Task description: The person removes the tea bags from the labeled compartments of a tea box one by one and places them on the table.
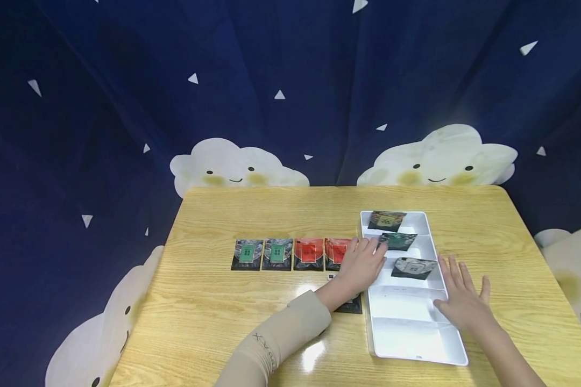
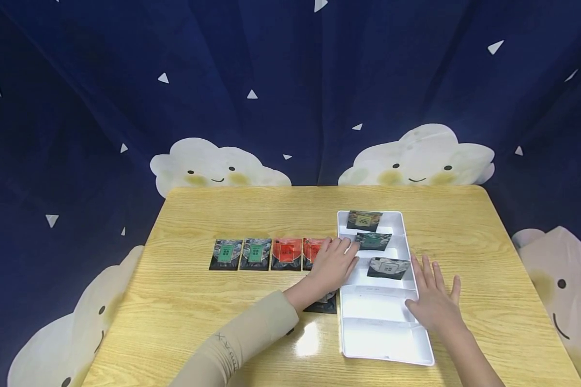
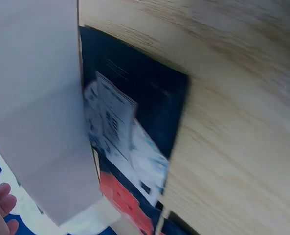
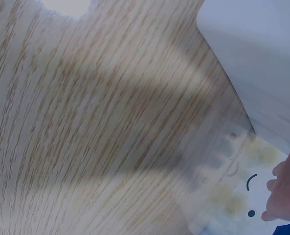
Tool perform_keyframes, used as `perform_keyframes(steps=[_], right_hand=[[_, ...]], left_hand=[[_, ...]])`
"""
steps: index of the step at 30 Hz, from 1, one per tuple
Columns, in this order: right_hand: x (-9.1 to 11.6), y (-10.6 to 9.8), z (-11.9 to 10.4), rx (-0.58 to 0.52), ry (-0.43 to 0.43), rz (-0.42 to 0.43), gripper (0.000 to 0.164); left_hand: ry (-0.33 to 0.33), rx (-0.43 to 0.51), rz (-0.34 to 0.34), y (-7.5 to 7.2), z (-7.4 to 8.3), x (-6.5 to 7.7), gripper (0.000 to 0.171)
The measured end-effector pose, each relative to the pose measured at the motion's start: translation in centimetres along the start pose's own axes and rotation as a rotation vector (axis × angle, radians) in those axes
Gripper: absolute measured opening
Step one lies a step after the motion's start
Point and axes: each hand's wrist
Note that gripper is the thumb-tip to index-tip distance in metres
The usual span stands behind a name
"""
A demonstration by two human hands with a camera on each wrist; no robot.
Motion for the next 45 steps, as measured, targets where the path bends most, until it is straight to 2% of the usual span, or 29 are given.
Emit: perform_keyframes(steps=[6, 12, 20, 31, 45], right_hand=[[0.0, 0.0, 0.1, 0.008, -0.01, 0.015, 0.097], [0.0, 0.1, 0.2, 0.02, -0.019, 0.024, 0.098], [0.2, 0.2, 0.1, 0.018, -0.016, 0.011, 0.098], [0.1, 0.0, -0.2, 0.014, -0.007, 0.001, 0.097], [0.1, 0.1, -0.1, 0.02, -0.01, 0.009, 0.098]], left_hand=[[0.066, -0.032, -0.002, -0.2, 2.0, -0.6, 0.033], [0.116, -0.069, -0.044, -0.2, 3.8, -1.5, 0.037], [0.157, -0.079, -0.044, 0.3, 5.5, -2.2, 0.036], [0.169, -0.131, -0.162, 0.8, 6.1, -2.8, 0.036], [0.19, -0.125, -0.165, 0.8, 6.2, -2.9, 0.032]])
Point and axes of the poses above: each hand's wrist, its own x-axis away from the middle knuckle, its own y-axis out of the palm, z = x × y, and after that the axes turned 15 degrees about -y, right-handed
